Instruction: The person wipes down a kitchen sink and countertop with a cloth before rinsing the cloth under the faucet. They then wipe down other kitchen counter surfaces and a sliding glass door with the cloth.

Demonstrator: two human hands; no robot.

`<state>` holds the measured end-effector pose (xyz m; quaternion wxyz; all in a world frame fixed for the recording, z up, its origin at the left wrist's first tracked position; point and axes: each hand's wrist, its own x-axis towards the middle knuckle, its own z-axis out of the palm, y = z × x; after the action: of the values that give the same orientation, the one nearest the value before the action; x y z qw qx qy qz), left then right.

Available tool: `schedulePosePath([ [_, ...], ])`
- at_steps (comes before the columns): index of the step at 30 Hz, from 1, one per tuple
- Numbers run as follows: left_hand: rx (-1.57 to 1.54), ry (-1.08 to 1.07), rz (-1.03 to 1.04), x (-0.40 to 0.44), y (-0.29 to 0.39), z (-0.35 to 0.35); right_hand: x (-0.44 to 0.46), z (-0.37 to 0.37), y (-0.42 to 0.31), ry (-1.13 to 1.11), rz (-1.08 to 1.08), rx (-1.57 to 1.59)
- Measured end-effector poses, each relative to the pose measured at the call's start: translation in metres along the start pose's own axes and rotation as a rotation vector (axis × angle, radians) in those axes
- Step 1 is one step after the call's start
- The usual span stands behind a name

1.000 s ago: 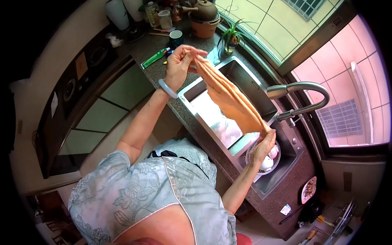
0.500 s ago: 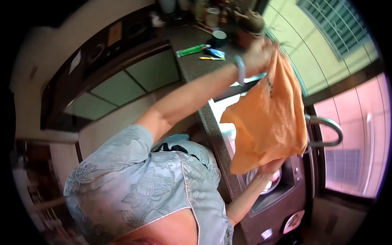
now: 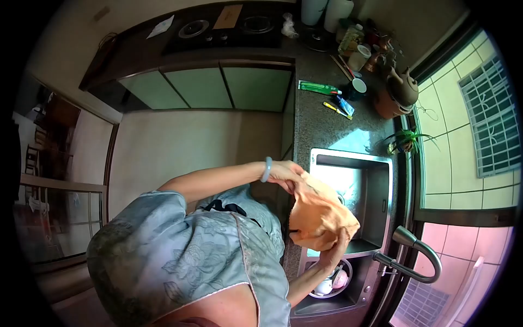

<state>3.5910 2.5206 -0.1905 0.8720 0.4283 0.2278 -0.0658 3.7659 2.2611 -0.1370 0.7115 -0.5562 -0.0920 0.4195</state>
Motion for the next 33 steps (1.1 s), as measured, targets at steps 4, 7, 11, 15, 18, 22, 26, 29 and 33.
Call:
schedulePosePath([
  [4,0.464,0.633,0.145,-0.020,-0.008,-0.019,0.025,-0.036,-0.001,-0.139,0.074,-0.592],
  [7,0.575,0.657,0.288,-0.042,-0.001,-0.020,0.039,-0.009,-0.006,-0.254,-0.045,-0.783],
  [11,0.880,0.355,0.369,-0.071,0.012,-0.018,0.049,0.039,-0.018,-0.199,-0.072,-0.851],
  [15,1.250,0.402,0.403,-0.086,0.017,-0.045,0.057,0.093,-0.037,-0.101,-0.186,-1.209],
  [18,1.202,0.579,1.003,-0.090,0.020,-0.076,0.067,0.113,-0.037,-0.070,-0.158,-1.260],
  [22,0.314,0.057,0.271,-0.134,0.072,-0.082,0.097,0.150,-0.002,-0.063,-0.242,-0.914],
  [26,-0.448,-0.170,0.424,-0.130,0.066,-0.098,0.109,0.246,0.075,-0.016,0.048,-0.155],
  [29,-0.695,0.020,0.435,-0.141,0.090,-0.089,0.114,0.329,0.104,-0.750,0.066,0.488],
  [33,-1.167,0.037,0.479,-0.110,0.062,-0.140,0.117,0.370,0.130,-0.669,0.300,0.675],
])
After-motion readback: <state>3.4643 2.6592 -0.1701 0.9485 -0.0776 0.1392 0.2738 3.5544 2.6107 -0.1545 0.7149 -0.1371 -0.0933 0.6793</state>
